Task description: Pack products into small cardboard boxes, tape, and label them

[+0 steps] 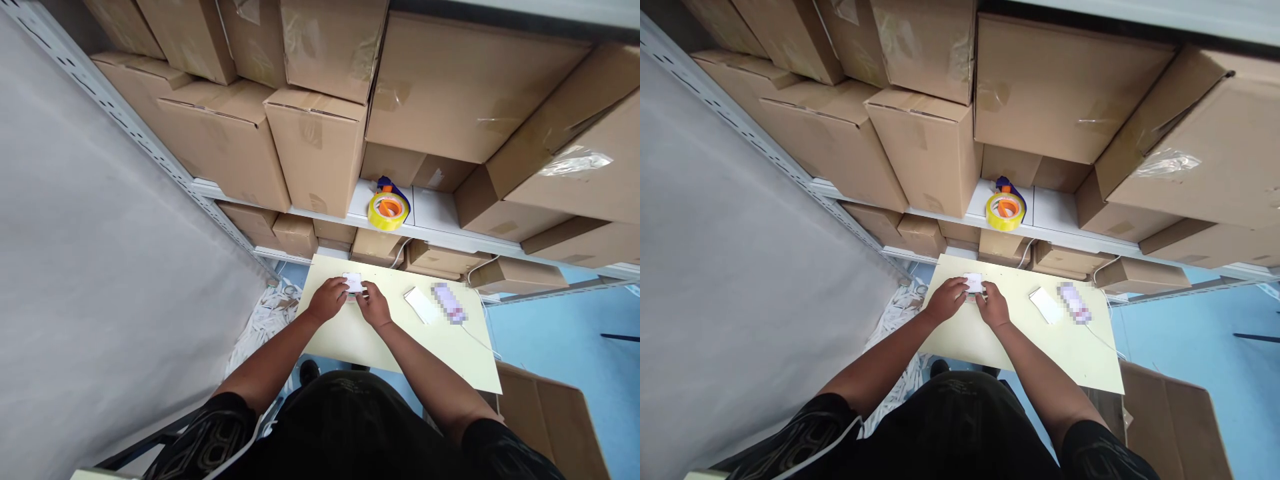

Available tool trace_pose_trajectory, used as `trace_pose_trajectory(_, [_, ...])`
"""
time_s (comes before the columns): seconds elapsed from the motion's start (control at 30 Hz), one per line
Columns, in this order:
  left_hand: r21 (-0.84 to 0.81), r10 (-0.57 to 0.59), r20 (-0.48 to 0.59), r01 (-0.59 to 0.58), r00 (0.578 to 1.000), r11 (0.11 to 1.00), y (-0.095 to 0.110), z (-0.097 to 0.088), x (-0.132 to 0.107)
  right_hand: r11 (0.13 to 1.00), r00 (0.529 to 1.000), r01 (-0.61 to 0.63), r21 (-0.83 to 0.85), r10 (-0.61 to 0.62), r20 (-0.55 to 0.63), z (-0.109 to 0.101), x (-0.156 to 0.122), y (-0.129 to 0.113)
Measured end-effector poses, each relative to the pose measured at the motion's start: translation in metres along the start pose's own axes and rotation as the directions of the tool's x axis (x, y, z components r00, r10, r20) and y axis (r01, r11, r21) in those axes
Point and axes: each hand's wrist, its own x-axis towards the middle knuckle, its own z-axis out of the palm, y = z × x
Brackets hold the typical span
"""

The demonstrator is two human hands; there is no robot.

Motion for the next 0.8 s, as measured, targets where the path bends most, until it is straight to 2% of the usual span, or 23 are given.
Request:
trace_pose_trajectory(0.2, [0.092,0.042,0.065,-0.048,0.997,0.995,-0.003,0.008,-0.008,0.975,0.989,0.149,-0.167,-0.149,0.017,0.001,-0.001,0.009])
trace_pose_trajectory(0.27, [0.120,0.068,0.086,-0.078,0.994,0.990,0.000,0.009,-0.008,0.974,0.989,0.144,-0.175,-0.138,0.044,0.002,-0.002,0.010])
trace_pose_trajectory(0.33, [0.106,0.068,0.065,-0.075,0.996,0.992,0.003,0.011,-0.007,0.993,0.997,0.056,-0.106,-0.050,0.052,0.004,-0.002,0.010])
trace_pose_trajectory(0.4, [0.029,-0.033,-0.017,0.033,0.999,0.999,0.006,0.015,-0.008,0.998,0.996,-0.069,-0.006,0.069,0.054,0.008,-0.002,0.010])
trace_pose_trajectory(0.47, [-0.107,-0.221,-0.077,0.213,0.972,0.971,0.007,0.021,-0.008,0.988,0.986,-0.147,0.049,0.142,0.092,0.013,-0.002,0.010])
trace_pose_trajectory(0.53, [-0.233,-0.358,-0.034,0.341,0.933,0.911,0.005,0.028,-0.010,0.984,0.977,-0.170,0.048,0.162,0.142,0.017,-0.002,0.011])
trace_pose_trajectory(0.63, [-0.320,-0.382,0.073,0.384,0.921,0.866,0.000,0.037,-0.012,0.982,0.969,-0.189,0.022,0.183,0.165,0.021,-0.004,0.013])
trace_pose_trajectory(0.8, [-0.376,-0.361,0.084,0.365,0.929,0.852,-0.008,0.039,-0.015,0.981,0.968,-0.193,0.005,0.189,0.166,0.024,-0.008,0.015])
